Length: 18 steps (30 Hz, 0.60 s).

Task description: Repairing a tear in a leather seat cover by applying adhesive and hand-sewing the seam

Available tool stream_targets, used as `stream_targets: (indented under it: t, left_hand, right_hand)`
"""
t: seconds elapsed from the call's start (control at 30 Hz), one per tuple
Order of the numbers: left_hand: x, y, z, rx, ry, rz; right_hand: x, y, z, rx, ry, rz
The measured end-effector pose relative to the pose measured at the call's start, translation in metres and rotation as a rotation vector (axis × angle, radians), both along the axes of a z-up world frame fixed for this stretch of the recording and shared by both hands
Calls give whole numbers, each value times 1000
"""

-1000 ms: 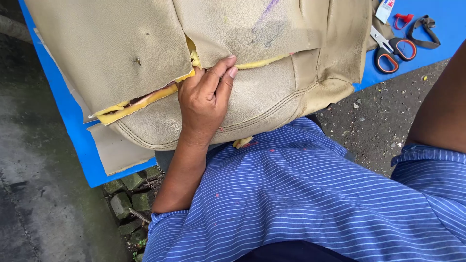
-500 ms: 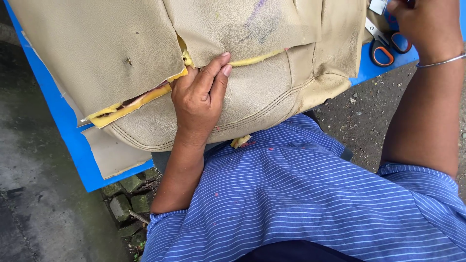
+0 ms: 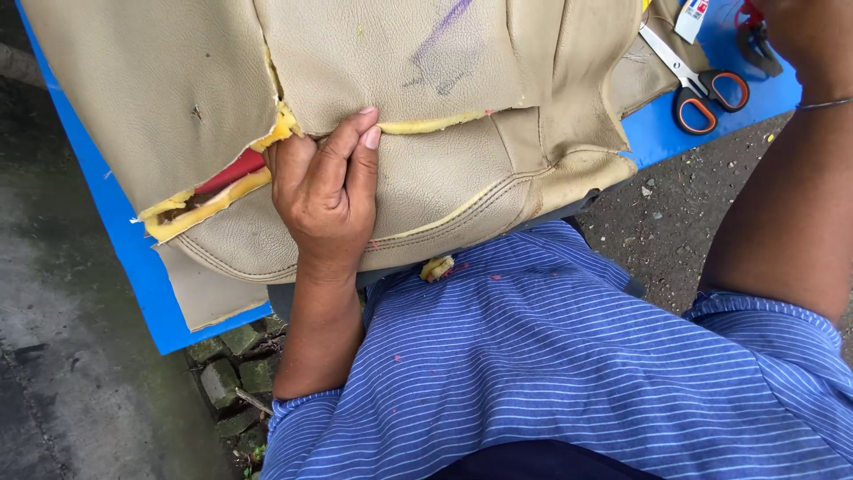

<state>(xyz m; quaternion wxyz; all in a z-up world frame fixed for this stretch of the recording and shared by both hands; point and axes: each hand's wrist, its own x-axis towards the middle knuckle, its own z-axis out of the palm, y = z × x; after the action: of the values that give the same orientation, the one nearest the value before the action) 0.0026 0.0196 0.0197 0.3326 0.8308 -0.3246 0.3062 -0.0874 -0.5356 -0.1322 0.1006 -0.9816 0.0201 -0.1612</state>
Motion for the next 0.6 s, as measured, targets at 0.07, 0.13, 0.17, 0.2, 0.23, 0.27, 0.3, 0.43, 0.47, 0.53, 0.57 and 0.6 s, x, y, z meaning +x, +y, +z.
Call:
stream_targets:
  t: [0.07, 0.13, 0.17, 0.2, 0.23, 0.27, 0.3, 0.43, 0.47, 0.53, 0.57, 0.6]
  left_hand:
    - [1, 0, 5, -16, -5, -13]
    - [1, 1, 8, -26, 8, -18]
    - [2, 1, 10, -24, 6, -14]
    - [1, 1, 12, -32, 6, -15]
    - [1, 0, 13, -39, 6, -16]
    - [0, 2, 14, -37, 5, -17]
    - [-1, 4, 15, -43, 8, -11]
    - [3, 7, 20, -87, 0, -8]
    - [1, 7, 21, -85, 4, -6]
    - [1, 7, 23, -75, 21, -13]
    - [2, 7, 23, -76, 16, -10]
    - [1, 8, 22, -77, 25, -7]
  right_hand:
    - [2, -2, 3, 20, -22, 13]
    - [4, -4, 5, 64, -61, 42]
    - [6, 21, 25, 66, -62, 46]
    - [2, 47, 45, 121, 33, 29]
    - [-1, 73, 65, 179, 129, 15]
    - [1, 83, 64, 181, 128, 14]
    - [4, 93, 64, 139, 42, 38]
    - [20, 120, 77, -53, -143, -9]
    - [24, 125, 79, -51, -139, -7]
    - [37, 134, 84, -71, -56, 111]
    - [45, 120, 68, -72, -61, 115]
    - [49, 107, 52, -4, -171, 123]
